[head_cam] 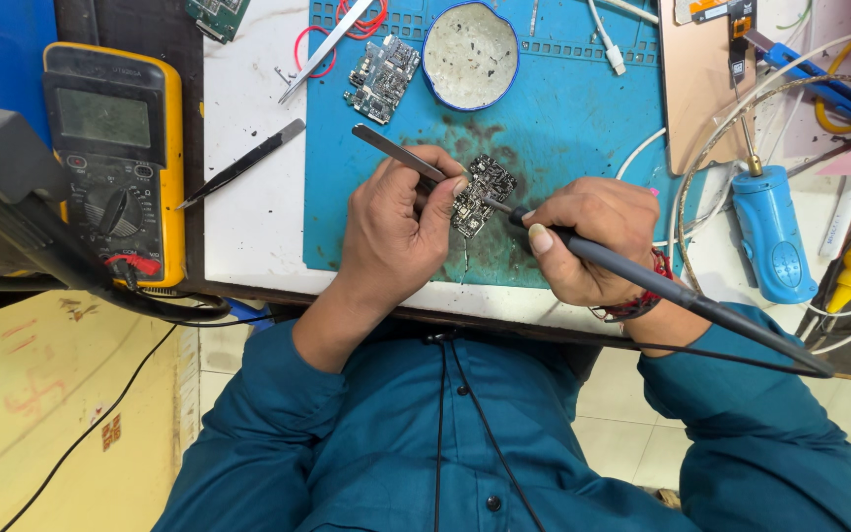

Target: The person solders components on a small circuit board at an electronics workbench, holding the board steady with one hand while applying a soldering iron to its contacts. They reposition the board, use a metal file-like tool to hold or adjust it, and continue soldering different points on the board.

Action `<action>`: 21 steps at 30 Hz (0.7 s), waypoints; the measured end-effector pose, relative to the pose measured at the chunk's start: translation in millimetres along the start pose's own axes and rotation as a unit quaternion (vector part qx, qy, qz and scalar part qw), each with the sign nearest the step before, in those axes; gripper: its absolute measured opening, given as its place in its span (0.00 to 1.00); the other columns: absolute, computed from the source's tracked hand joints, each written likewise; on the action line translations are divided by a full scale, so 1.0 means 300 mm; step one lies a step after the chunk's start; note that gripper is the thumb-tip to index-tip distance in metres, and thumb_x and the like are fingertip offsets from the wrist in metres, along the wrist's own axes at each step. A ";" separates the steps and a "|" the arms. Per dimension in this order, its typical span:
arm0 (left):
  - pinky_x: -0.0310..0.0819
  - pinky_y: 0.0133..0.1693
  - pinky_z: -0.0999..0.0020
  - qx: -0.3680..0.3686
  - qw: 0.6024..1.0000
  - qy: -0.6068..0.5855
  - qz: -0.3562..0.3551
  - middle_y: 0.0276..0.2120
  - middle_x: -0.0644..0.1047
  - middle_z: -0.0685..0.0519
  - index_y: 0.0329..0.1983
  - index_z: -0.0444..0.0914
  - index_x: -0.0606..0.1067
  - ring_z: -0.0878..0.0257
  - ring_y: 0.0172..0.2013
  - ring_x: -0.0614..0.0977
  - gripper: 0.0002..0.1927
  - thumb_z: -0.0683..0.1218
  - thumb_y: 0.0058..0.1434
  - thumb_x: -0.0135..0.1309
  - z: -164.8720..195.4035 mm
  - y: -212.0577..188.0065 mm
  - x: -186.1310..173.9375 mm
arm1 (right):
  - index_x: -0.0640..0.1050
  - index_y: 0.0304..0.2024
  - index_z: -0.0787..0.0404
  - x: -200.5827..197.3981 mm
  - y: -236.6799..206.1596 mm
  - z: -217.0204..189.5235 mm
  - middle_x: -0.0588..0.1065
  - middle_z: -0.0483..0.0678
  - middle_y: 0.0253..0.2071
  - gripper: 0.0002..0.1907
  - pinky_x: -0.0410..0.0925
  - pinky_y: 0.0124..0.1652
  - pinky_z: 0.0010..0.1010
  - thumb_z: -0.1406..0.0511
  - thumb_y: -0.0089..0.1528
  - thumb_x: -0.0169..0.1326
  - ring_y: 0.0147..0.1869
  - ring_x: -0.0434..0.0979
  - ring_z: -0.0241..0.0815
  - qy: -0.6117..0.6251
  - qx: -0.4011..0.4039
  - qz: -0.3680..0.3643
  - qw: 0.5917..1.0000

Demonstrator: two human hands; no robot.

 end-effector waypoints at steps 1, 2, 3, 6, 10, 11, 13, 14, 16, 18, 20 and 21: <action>0.77 0.31 0.73 -0.001 1.000 0.000 0.000 0.38 0.79 0.50 0.46 0.32 0.74 0.66 0.30 0.84 0.05 0.39 0.71 0.57 0.000 0.000 -0.001 | 0.76 0.36 0.62 0.001 0.001 0.001 0.76 0.50 0.28 0.03 0.66 0.28 0.31 0.69 0.64 0.56 0.28 0.75 0.45 0.001 -0.001 0.002 1.000; 0.77 0.31 0.73 -0.002 1.000 0.001 -0.001 0.38 0.79 0.50 0.46 0.32 0.74 0.66 0.30 0.84 0.05 0.39 0.70 0.57 -0.001 0.001 -0.003 | 0.76 0.36 0.62 0.002 0.001 0.001 0.76 0.50 0.29 0.03 0.66 0.28 0.31 0.69 0.64 0.56 0.28 0.75 0.45 0.000 0.000 -0.001 1.000; 0.77 0.31 0.73 -0.003 1.000 0.001 -0.001 0.38 0.79 0.49 0.46 0.32 0.74 0.66 0.30 0.84 0.05 0.39 0.70 0.57 -0.001 0.001 -0.002 | 0.76 0.36 0.62 0.000 -0.001 0.000 0.76 0.50 0.29 0.03 0.67 0.29 0.31 0.69 0.64 0.56 0.28 0.76 0.45 -0.001 0.002 -0.004 1.000; 0.77 0.31 0.73 0.004 1.000 -0.001 0.000 0.39 0.79 0.49 0.46 0.32 0.74 0.66 0.30 0.84 0.05 0.38 0.71 0.56 -0.001 0.002 -0.002 | 0.76 0.36 0.62 0.001 0.001 0.001 0.76 0.50 0.29 0.03 0.67 0.29 0.31 0.69 0.64 0.56 0.28 0.76 0.45 0.001 -0.001 0.001 1.000; 0.76 0.30 0.73 -0.011 1.000 -0.003 -0.002 0.37 0.78 0.49 0.46 0.32 0.74 0.66 0.29 0.83 0.05 0.38 0.70 0.57 -0.001 -0.001 -0.002 | 0.76 0.36 0.62 0.000 -0.001 0.000 0.76 0.50 0.29 0.03 0.66 0.29 0.30 0.69 0.64 0.56 0.28 0.75 0.45 0.003 0.009 -0.007 1.000; 0.77 0.31 0.73 -0.007 1.000 -0.003 -0.001 0.37 0.79 0.49 0.46 0.32 0.74 0.66 0.29 0.83 0.05 0.38 0.71 0.57 0.000 -0.001 0.000 | 0.76 0.36 0.62 -0.001 -0.002 0.000 0.77 0.50 0.29 0.03 0.67 0.29 0.30 0.69 0.64 0.56 0.28 0.76 0.45 0.002 0.005 -0.005 1.000; 0.77 0.31 0.73 0.002 1.000 -0.002 0.002 0.38 0.79 0.50 0.46 0.32 0.74 0.66 0.30 0.83 0.05 0.38 0.71 0.56 0.000 0.000 0.000 | 0.75 0.36 0.62 0.001 -0.001 0.001 0.77 0.50 0.30 0.03 0.67 0.29 0.30 0.69 0.65 0.56 0.29 0.76 0.44 0.002 -0.003 -0.001 1.000; 0.77 0.31 0.73 -0.001 1.000 -0.003 0.001 0.38 0.79 0.49 0.46 0.32 0.74 0.66 0.30 0.83 0.05 0.38 0.71 0.57 -0.001 0.000 -0.001 | 0.76 0.36 0.62 0.002 0.000 0.001 0.77 0.50 0.30 0.03 0.67 0.29 0.31 0.69 0.64 0.56 0.29 0.76 0.44 0.001 -0.001 -0.002 1.000; 0.76 0.30 0.73 -0.008 1.000 -0.005 0.000 0.37 0.79 0.49 0.46 0.32 0.74 0.66 0.29 0.83 0.05 0.38 0.70 0.57 -0.003 0.000 0.000 | 0.76 0.36 0.62 0.002 0.000 0.002 0.76 0.50 0.29 0.03 0.66 0.28 0.31 0.69 0.64 0.57 0.28 0.75 0.45 -0.001 0.003 -0.003 1.000; 0.77 0.31 0.73 0.000 1.000 -0.004 0.002 0.39 0.79 0.49 0.46 0.32 0.74 0.66 0.30 0.83 0.05 0.38 0.70 0.57 -0.003 0.000 -0.001 | 0.76 0.36 0.62 0.002 0.000 0.001 0.76 0.50 0.29 0.03 0.66 0.29 0.31 0.69 0.64 0.56 0.28 0.75 0.45 0.001 0.004 -0.003 1.000; 0.77 0.31 0.73 0.002 1.000 -0.005 0.002 0.39 0.79 0.49 0.46 0.32 0.74 0.66 0.30 0.84 0.05 0.38 0.71 0.57 -0.003 -0.001 0.002 | 0.76 0.36 0.62 0.000 0.000 0.001 0.77 0.50 0.29 0.03 0.66 0.29 0.31 0.69 0.64 0.56 0.28 0.75 0.45 0.003 0.002 -0.001 1.000; 0.77 0.31 0.73 0.001 1.000 -0.006 0.003 0.39 0.79 0.49 0.46 0.32 0.74 0.66 0.30 0.84 0.05 0.38 0.71 0.57 -0.003 0.000 0.002 | 0.76 0.36 0.62 0.002 0.001 0.003 0.77 0.50 0.30 0.03 0.66 0.29 0.31 0.69 0.64 0.56 0.28 0.76 0.44 0.004 -0.001 0.001 1.000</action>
Point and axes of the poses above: each hand's wrist, its own y-axis towards the middle knuckle, its own x-axis out of the palm, z = x × y, the point moved 1 cm from there along y, towards the middle knuckle
